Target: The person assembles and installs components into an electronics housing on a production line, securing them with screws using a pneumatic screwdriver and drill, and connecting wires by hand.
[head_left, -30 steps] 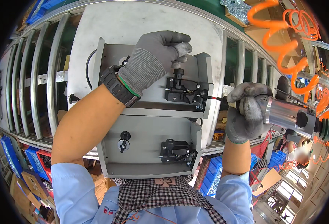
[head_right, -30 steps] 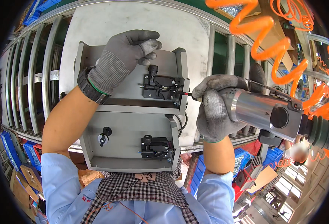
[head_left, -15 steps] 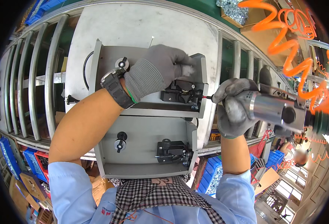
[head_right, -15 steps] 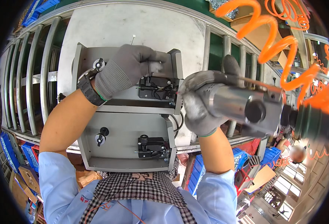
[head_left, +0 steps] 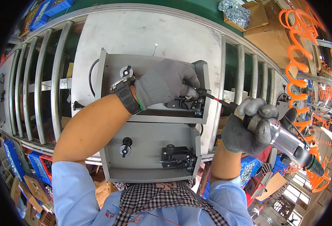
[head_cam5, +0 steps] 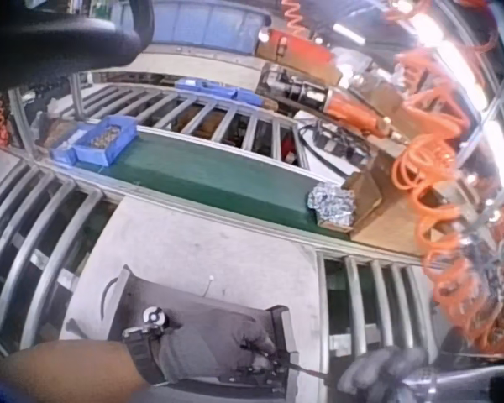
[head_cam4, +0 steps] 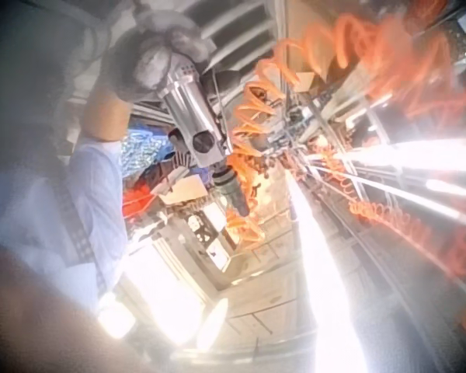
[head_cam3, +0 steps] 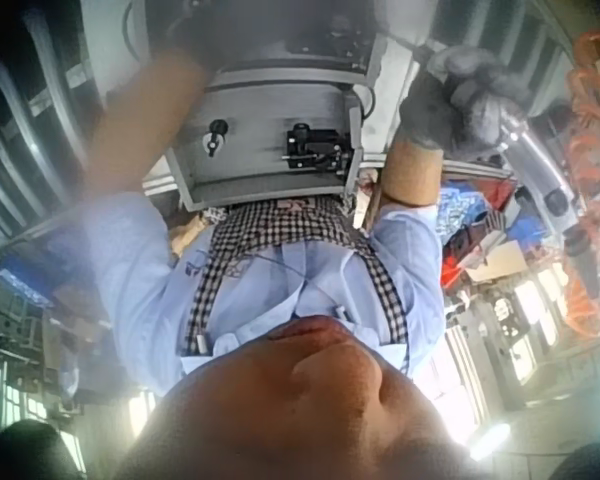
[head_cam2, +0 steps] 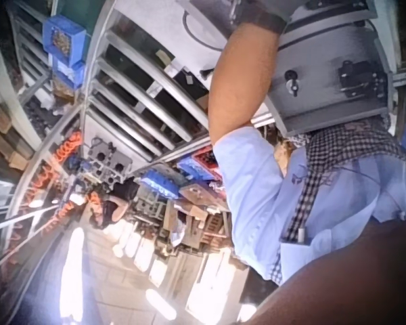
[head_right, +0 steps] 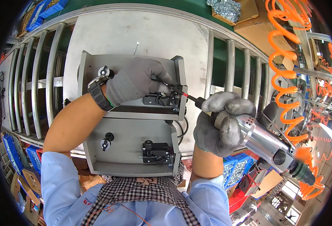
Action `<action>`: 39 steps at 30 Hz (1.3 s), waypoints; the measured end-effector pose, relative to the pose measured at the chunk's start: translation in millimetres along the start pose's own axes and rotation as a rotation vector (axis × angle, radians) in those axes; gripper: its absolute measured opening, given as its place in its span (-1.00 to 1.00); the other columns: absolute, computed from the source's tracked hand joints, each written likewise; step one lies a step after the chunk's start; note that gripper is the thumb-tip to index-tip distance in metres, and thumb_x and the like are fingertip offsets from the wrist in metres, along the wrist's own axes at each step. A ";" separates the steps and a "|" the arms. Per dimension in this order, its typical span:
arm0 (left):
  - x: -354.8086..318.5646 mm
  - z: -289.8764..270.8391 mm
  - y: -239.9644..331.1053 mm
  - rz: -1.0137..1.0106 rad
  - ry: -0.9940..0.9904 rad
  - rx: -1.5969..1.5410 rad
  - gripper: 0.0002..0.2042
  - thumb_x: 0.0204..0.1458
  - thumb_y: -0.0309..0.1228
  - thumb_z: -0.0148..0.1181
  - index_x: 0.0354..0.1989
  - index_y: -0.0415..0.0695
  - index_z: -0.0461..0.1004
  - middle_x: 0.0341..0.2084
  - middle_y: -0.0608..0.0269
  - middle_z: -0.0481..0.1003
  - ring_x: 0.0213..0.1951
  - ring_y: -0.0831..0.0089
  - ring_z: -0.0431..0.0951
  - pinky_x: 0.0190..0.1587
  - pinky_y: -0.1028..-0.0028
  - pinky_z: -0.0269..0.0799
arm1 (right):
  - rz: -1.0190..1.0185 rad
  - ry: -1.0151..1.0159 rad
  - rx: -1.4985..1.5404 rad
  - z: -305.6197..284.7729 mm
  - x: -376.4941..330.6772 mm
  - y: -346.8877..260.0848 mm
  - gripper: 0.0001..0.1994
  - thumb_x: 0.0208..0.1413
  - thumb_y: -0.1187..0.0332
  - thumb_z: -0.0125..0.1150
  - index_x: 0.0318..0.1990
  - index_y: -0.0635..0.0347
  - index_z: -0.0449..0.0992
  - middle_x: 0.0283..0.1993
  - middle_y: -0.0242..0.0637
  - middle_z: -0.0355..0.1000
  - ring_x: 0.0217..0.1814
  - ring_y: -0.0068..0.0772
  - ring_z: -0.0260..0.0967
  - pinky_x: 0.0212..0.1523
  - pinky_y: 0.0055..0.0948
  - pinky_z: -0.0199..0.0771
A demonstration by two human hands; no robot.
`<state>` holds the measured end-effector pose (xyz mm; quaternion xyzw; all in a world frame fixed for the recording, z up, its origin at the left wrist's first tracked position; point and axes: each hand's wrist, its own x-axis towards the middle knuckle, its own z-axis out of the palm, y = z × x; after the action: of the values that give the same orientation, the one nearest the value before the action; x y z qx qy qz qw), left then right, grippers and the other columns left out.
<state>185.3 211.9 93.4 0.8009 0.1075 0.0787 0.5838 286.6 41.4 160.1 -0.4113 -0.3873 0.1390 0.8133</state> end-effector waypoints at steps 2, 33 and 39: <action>1.1 0.3 -0.7 0.016 0.003 0.019 -0.77 -0.25 -0.42 0.43 -0.39 -0.20 0.58 -0.53 0.21 0.53 -0.42 0.43 0.53 -0.32 0.48 0.47 | 0.007 0.010 0.012 -1.8 -1.4 -0.6 -0.72 0.01 0.34 0.15 -0.17 0.33 0.37 -0.42 -0.09 0.36 -0.34 -0.26 0.36 -0.35 -0.41 0.42; -8.1 -6.0 2.8 -0.045 0.021 0.420 -0.74 -0.01 -0.35 0.13 -0.15 -0.16 0.49 -0.25 0.11 0.50 -0.17 0.17 0.52 -0.06 0.28 0.43 | 0.054 0.035 -0.203 -13.0 8.1 -1.3 -0.73 -0.14 0.46 0.16 -0.26 0.44 0.39 -0.55 -0.19 0.27 -0.47 -0.20 0.34 -0.57 -0.35 0.42; -8.1 -3.4 0.1 -0.021 0.028 0.417 -0.76 0.01 -0.33 0.12 -0.19 -0.16 0.51 -0.29 0.11 0.51 -0.21 0.19 0.54 -0.11 0.29 0.46 | 0.042 0.040 -0.150 -10.3 1.0 5.5 -0.35 -0.08 0.49 0.25 0.22 0.28 0.13 -0.33 -0.08 0.36 -0.49 -0.13 0.36 -0.55 -0.28 0.50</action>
<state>176.6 212.9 94.4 0.9021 0.1378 0.0597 0.4046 295.5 39.6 152.6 -0.4818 -0.3718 0.1184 0.7846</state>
